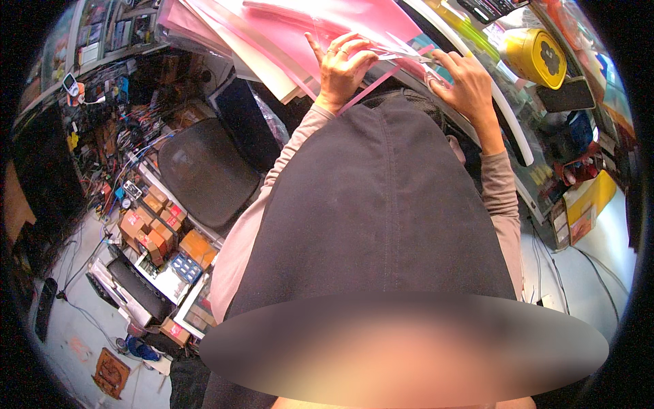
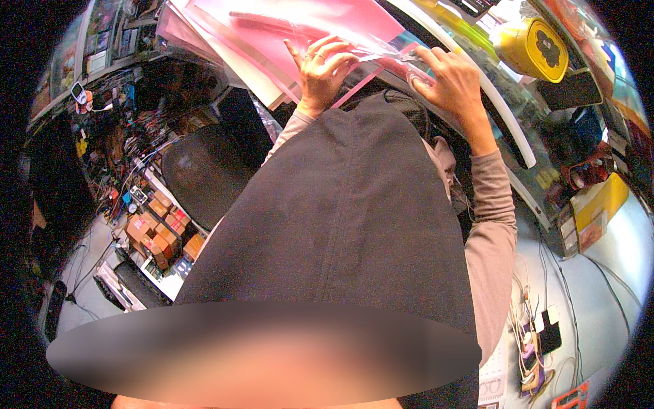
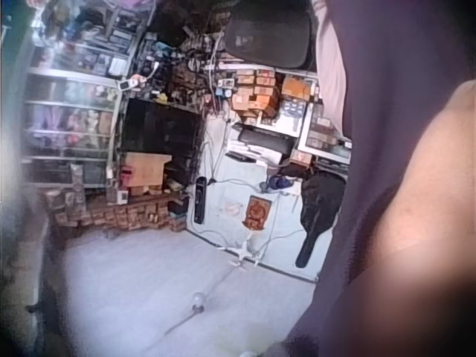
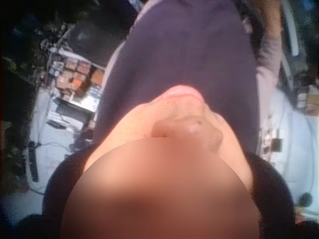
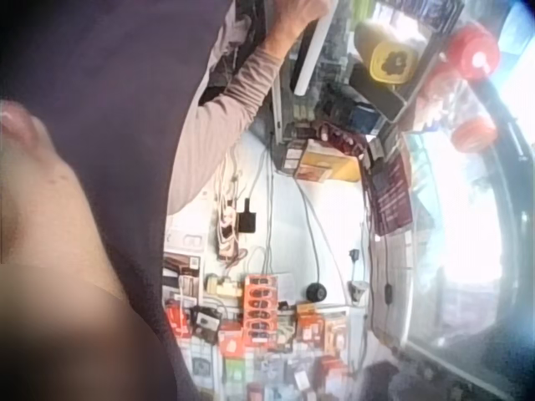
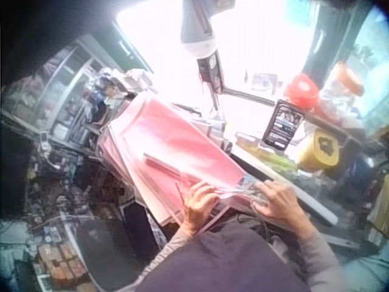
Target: The person selects a pink plastic sheet from a stack, unfolds it, and uses scissors to cut a strip along its edge. They continue trimming the sheet and place the cut pieces on the counter.
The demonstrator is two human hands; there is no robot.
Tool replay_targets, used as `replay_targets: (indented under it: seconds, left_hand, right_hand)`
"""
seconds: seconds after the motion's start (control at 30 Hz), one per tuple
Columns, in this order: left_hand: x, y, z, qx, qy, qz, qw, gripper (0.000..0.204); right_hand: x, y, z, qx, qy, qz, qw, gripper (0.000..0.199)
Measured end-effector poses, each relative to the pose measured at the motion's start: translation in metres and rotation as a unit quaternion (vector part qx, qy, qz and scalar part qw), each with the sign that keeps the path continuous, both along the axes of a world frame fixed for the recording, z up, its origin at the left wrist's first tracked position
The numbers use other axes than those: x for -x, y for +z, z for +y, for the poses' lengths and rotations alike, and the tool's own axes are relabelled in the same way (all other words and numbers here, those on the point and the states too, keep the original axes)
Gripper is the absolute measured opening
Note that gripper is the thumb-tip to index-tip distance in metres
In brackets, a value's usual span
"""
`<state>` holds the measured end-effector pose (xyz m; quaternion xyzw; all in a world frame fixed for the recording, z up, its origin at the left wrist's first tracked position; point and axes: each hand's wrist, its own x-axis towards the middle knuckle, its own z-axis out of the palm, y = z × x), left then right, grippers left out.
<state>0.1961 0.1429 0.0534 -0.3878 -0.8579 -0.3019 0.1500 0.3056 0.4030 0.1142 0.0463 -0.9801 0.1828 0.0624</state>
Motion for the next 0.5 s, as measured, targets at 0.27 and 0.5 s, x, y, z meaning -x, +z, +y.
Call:
replay_targets:
  seconds: [0.27, 0.5]
  left_hand:
    - [0.035, 0.015, -0.004, 0.085, -0.009, -0.031, 0.996, 0.031]
    - [0.062, 0.021, -0.022, 0.150, -0.065, -0.043, 0.986, 0.030]
  right_hand:
    - [-0.003, -0.004, -0.016, 0.048, -0.028, -0.063, 0.996, 0.045]
    - [-0.010, 0.004, -0.009, 0.088, -0.050, -0.100, 0.990, 0.042]
